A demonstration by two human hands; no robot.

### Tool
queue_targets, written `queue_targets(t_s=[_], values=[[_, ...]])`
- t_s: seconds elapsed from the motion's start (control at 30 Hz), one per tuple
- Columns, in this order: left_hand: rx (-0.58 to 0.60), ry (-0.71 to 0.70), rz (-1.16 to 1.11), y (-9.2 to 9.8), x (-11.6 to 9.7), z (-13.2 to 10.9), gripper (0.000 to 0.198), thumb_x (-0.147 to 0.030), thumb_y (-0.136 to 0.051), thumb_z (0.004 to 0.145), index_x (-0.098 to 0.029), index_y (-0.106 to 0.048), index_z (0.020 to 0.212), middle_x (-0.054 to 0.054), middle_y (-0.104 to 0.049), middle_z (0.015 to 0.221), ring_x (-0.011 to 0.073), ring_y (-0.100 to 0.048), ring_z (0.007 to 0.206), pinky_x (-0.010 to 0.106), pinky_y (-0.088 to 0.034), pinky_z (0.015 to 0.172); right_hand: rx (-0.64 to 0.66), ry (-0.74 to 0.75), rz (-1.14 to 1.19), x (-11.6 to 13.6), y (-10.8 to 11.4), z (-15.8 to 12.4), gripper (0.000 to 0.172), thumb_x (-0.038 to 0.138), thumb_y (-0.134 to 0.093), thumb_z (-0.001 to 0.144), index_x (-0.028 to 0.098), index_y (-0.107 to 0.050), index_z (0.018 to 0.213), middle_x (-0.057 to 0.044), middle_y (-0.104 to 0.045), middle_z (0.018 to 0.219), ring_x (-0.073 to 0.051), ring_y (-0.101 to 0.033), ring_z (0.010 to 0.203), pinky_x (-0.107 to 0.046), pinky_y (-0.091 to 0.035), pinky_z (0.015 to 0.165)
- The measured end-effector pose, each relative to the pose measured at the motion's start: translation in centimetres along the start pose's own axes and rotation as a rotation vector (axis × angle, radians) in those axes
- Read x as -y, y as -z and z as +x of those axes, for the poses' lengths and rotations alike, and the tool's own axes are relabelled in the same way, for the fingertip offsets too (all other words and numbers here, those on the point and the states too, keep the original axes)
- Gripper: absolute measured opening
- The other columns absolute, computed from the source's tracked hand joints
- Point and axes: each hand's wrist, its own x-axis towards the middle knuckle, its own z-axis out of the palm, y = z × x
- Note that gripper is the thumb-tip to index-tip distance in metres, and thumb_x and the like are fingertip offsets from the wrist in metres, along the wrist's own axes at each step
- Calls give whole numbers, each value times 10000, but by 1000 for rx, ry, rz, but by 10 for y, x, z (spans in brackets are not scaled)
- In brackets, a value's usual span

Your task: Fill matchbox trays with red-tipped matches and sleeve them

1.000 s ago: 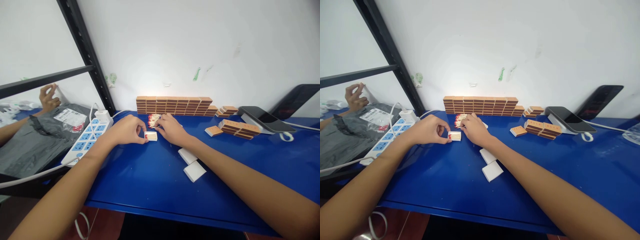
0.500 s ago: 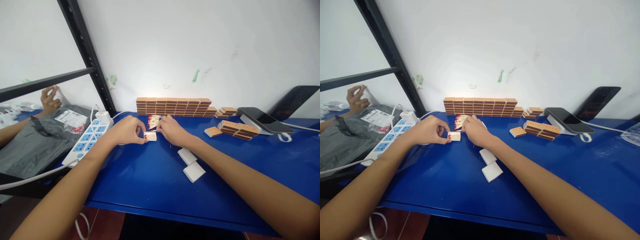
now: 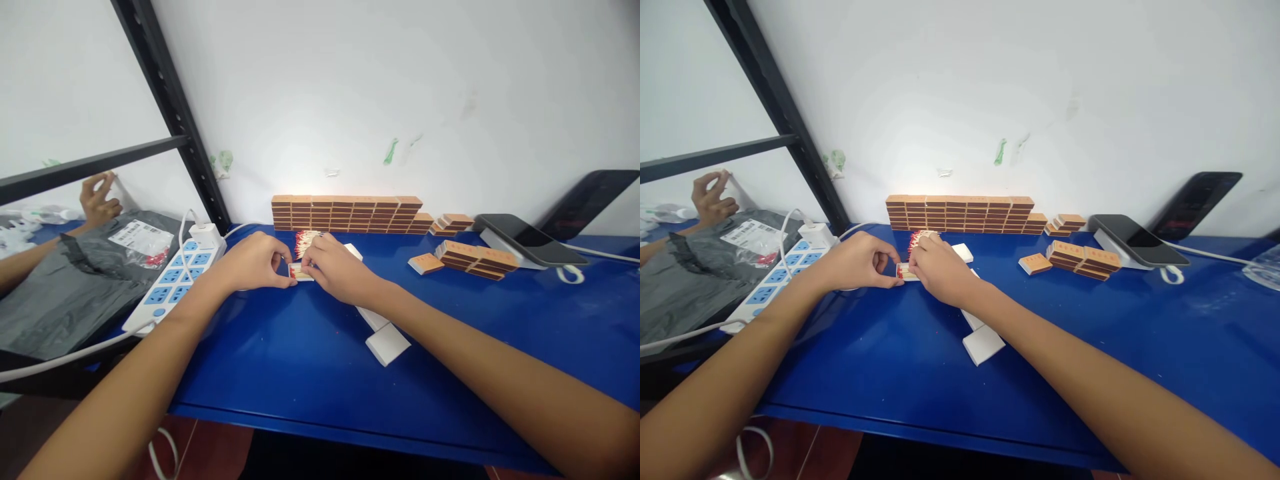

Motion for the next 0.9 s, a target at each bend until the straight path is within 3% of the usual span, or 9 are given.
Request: queue_targets(t_s=[0.27,0.43,0.67,0.9], values=[[19,12,-31,1,1,0,310,-436,-892,741,-194,-824,922,-23,-702,637,142,-619,570,272,-373,559,-34,-2,139,-5,0,0,120,173,-639,1006,181,-712,911,-83,-656,961,-247,-559,1030,-365,-438,880],[202,81,-151,6,0,-3,334,-451,-916,703,-184,-825,883,-10,-721,650,153,-644,576,266,-409,557,-118,-123,176,-4,-8,15,136,170,-681,991,181,-716,860,-46,-669,888,-199,-579,907,-340,-433,853],[303,119,-198,11,-1,-4,412,-503,-934,662,-179,-842,899,-10,-694,644,142,-598,558,265,-399,527,-69,-220,76,2,-30,28,113,251,-774,957,183,-751,869,-59,-702,913,-210,-612,947,-329,-436,821],[306,126,-210,13,-3,-4,419,-507,-919,659,-181,-848,912,-15,-680,639,135,-581,554,260,-392,534,-13,-220,43,2,-25,27,142,183,-695,1001,175,-724,862,-85,-728,990,-224,-631,1052,-323,-444,864]])
